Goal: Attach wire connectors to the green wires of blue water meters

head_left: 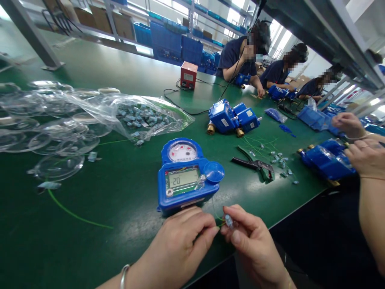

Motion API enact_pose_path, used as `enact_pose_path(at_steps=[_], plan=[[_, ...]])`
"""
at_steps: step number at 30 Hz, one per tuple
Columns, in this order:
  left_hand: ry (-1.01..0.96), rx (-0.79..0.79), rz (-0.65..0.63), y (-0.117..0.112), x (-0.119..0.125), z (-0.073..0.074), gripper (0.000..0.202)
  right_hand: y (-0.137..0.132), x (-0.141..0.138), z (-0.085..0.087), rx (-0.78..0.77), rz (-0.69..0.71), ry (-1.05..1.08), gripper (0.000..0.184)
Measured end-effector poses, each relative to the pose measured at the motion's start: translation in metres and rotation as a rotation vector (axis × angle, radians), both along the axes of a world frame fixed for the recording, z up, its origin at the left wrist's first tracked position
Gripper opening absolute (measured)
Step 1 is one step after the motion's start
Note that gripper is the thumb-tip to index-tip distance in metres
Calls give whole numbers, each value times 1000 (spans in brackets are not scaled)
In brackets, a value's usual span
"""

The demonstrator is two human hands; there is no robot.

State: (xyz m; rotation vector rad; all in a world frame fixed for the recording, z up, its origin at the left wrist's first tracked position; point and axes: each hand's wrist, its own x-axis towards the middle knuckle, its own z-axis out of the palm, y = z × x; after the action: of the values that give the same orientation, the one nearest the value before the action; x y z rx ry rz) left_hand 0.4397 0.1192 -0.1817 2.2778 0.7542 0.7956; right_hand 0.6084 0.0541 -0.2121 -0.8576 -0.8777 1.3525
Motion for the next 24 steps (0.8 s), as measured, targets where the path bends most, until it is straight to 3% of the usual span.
enact_pose_path(at_steps=[6,9,11,14,19,22,24], plan=[[-1,-15,18,-1,1,4,13,-2,-5,-1,7,-15,-43,38],[-39,-165,75,-2,2,3,3,-3,-8,2,-19,-68,-50,52],[-52,-268,62,-1,2,4,15,-4,-10,4,-2,-90,-119,59],[-16,-275,3,1,2,7,14,-4,-13,3,73,-98,-272,61],[-75,-197,59,2,1,12,9,-1,-15,-4,152,-214,-352,53],[-129,-150,99,0,1,10,9,1,-16,-4,272,-274,-604,32],[-134,-125,109,0,1,8,7,2,-17,-4,378,-296,-756,31]])
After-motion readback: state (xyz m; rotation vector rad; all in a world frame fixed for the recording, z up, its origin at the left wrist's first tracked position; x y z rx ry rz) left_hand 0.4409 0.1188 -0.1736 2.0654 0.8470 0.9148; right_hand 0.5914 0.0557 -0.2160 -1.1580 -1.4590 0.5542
